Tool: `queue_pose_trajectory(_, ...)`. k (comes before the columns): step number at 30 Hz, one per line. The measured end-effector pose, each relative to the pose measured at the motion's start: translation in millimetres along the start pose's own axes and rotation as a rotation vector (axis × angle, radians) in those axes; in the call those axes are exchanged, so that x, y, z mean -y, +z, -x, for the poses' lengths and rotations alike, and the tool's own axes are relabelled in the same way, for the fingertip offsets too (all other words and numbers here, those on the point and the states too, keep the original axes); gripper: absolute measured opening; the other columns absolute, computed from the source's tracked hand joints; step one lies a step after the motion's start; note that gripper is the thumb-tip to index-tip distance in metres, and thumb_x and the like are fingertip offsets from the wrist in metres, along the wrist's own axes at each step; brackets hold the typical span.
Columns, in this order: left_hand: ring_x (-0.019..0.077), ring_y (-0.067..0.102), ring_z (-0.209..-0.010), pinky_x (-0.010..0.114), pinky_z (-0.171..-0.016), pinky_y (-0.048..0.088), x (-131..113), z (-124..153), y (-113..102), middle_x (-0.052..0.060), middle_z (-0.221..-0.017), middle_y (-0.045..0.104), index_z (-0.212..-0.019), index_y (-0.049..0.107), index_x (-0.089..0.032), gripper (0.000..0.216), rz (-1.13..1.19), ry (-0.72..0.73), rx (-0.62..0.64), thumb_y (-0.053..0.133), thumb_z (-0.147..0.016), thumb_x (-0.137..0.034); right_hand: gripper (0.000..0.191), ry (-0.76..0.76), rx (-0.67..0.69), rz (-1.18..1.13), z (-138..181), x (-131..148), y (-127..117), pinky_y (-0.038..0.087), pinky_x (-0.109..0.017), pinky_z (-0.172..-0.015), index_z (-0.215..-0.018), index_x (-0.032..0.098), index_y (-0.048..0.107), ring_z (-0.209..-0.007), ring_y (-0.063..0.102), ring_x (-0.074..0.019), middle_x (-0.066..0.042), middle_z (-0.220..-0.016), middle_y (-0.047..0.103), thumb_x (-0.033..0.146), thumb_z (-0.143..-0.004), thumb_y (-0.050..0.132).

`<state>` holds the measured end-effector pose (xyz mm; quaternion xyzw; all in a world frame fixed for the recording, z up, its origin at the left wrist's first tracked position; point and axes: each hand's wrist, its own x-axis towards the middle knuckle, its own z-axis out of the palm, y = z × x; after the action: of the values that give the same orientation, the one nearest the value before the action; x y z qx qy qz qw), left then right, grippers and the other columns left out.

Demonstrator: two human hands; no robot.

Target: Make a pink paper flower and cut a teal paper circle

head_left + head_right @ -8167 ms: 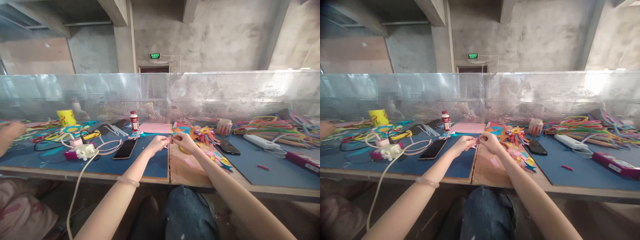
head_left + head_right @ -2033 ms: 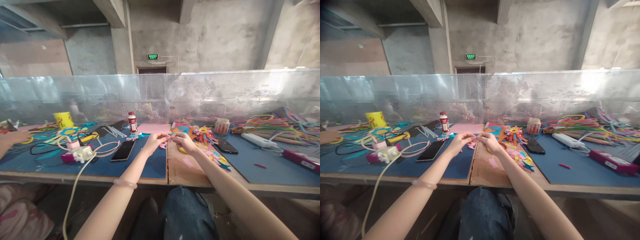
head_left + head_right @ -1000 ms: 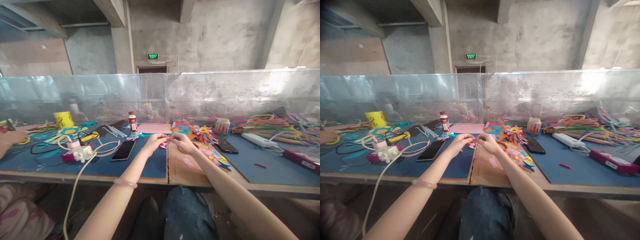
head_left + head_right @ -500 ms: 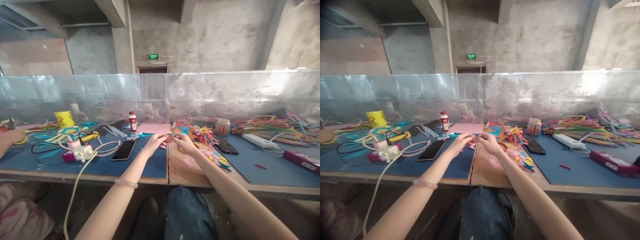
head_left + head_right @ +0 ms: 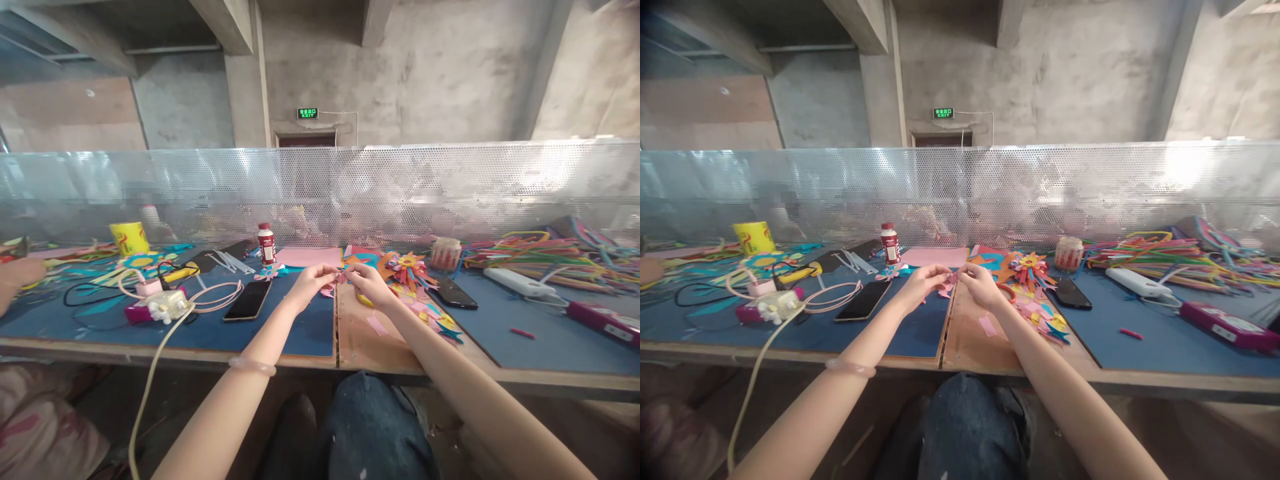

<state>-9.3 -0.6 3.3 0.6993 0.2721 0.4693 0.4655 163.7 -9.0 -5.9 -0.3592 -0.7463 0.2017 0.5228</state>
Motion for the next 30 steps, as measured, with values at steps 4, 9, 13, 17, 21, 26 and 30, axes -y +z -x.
queue_pose_trajectory(4, 0.0108, 0.058, -0.067, 0.024, -0.064, 0.045, 0.1, 0.2, 0.3, 0.004, -0.082, 0.064, -0.087, 0.062, -0.014, 0.02, -0.027, -0.012, -0.002, 0.062, -0.073, -0.029, 0.017, -0.048, 0.001, 0.069, -0.1, -0.8, 2.4, 0.041, -0.024, -0.061, -0.076, 0.017, 0.058, -0.064, 0.053, -0.0127, -0.001, -0.071, 0.06, 0.028, -0.079, 0.045)
queue_pose_trajectory(9, 0.0117, 0.058, -0.068, 0.023, -0.062, 0.046, 5.0, -1.0, -0.1, 0.003, -0.078, 0.063, -0.087, 0.06, -0.014, 0.023, -0.062, -0.015, -0.012, 0.065, -0.071, -0.03, 0.016, -0.158, -0.066, 0.253, 2.6, -1.0, 3.1, 0.039, -0.026, -0.063, -0.086, 0.019, 0.061, -0.066, 0.048, -0.0138, -0.003, -0.08, 0.055, 0.021, -0.076, 0.049)
queue_pose_trajectory(13, 0.0107, 0.058, -0.066, 0.023, -0.06, 0.046, 8.6, -2.1, -0.6, 0.002, -0.08, 0.061, -0.094, 0.054, -0.015, 0.027, -0.076, -0.022, -0.055, 0.064, -0.072, -0.028, 0.016, -0.241, -0.051, 0.369, 6.1, 1.3, 2.3, 0.039, -0.026, -0.066, -0.086, 0.021, 0.064, -0.069, 0.049, -0.0144, -0.004, -0.083, 0.053, 0.02, -0.077, 0.049)
queue_pose_trajectory(17, 0.0095, 0.059, -0.062, 0.022, -0.058, 0.046, 8.0, -1.7, -0.2, 0.002, -0.082, 0.059, -0.097, 0.051, -0.015, 0.027, -0.087, -0.041, -0.082, 0.06, -0.075, -0.025, 0.017, -0.265, -0.047, 0.426, 6.3, 1.4, 2.5, 0.041, -0.026, -0.065, -0.087, 0.02, 0.065, -0.068, 0.05, -0.0143, -0.004, -0.081, 0.053, 0.021, -0.08, 0.049)
queue_pose_trajectory(21, 0.0107, 0.062, -0.062, 0.023, -0.056, 0.047, 6.2, -0.4, 0.8, 0.004, -0.089, 0.058, -0.1, 0.049, -0.016, 0.028, -0.09, -0.054, -0.094, 0.059, -0.075, -0.026, 0.017, -0.267, -0.059, 0.44, 4.8, -1.5, 3.8, 0.042, -0.026, -0.066, -0.088, 0.02, 0.066, -0.068, 0.051, -0.0142, -0.004, -0.082, 0.054, 0.022, -0.081, 0.05)
queue_pose_trajectory(26, 0.0092, 0.06, -0.059, 0.023, -0.055, 0.047, 5.4, 0.1, 0.9, 0.004, -0.09, 0.058, -0.1, 0.049, -0.017, 0.03, -0.099, -0.041, -0.094, 0.061, -0.074, -0.028, 0.017, -0.267, -0.061, 0.413, 3.1, -6.1, 4.8, 0.041, -0.025, -0.064, -0.088, 0.021, 0.067, -0.067, 0.051, -0.0135, -0.004, -0.082, 0.055, 0.025, -0.082, 0.051)
queue_pose_trajectory(30, 0.0084, 0.059, -0.06, 0.021, -0.055, 0.046, 6.0, -0.3, 0.5, 0.003, -0.091, 0.058, -0.101, 0.05, -0.018, 0.031, -0.102, -0.008, -0.081, 0.062, -0.074, -0.027, 0.017, -0.255, -0.076, 0.369, 1.4, -8.0, 4.6, 0.041, -0.025, -0.063, -0.087, 0.02, 0.068, -0.066, 0.05, -0.0134, -0.003, -0.079, 0.054, 0.025, -0.082, 0.052)
